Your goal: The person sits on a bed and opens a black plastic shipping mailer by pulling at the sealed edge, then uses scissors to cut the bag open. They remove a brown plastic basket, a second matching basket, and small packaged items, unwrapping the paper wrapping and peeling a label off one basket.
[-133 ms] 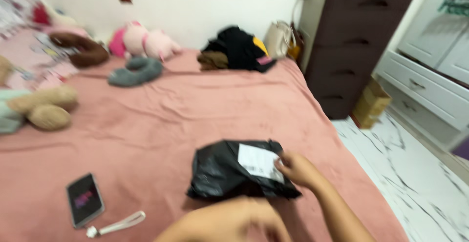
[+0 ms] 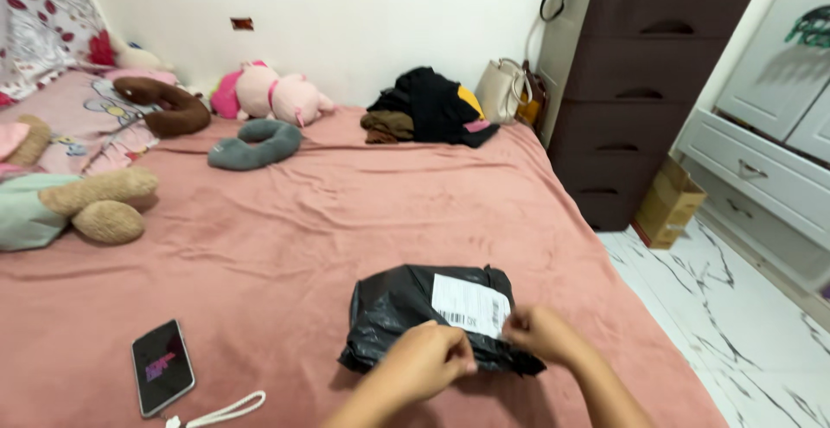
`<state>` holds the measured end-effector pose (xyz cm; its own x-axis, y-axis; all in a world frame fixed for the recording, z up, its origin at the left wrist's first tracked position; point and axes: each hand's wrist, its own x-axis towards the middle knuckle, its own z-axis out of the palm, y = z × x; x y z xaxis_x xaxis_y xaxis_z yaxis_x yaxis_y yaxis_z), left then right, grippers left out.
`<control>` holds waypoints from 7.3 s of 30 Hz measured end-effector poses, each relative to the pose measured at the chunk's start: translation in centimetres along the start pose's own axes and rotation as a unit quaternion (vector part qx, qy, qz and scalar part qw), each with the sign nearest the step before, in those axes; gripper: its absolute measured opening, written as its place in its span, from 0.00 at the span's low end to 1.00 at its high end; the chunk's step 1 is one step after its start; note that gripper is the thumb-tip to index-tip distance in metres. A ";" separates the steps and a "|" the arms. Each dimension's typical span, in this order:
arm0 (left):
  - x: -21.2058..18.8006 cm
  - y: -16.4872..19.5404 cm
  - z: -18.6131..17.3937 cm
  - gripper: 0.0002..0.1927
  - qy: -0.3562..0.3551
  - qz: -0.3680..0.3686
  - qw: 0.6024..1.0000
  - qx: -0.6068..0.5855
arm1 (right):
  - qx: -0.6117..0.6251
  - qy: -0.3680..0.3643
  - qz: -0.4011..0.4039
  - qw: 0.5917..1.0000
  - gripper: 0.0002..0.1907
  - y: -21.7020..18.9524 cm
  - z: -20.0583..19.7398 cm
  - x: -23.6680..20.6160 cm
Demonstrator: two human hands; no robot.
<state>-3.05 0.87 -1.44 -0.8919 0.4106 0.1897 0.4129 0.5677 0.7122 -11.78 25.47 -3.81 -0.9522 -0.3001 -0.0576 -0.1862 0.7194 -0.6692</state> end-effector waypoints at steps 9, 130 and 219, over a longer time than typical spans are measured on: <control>6.9 -3.5 9.6 0.27 0.043 0.041 0.978 0.200 | -0.157 -0.080 0.043 0.983 0.23 2.4 0.7 -2.3; 13.4 0.4 3.6 0.05 0.260 0.029 0.964 0.045 | 0.495 0.257 0.024 0.830 0.06 1.0 -0.1 2.8; 14.6 0.0 6.3 0.07 0.162 -0.025 0.984 0.063 | 0.287 0.312 0.026 0.905 0.13 2.3 0.0 0.9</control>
<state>-14.96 11.38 -2.94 -0.9157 0.1416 0.3761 0.3676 0.6736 0.6413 -13.03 26.82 -5.39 -0.9410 0.2655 0.2097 -0.1513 0.2242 -0.9627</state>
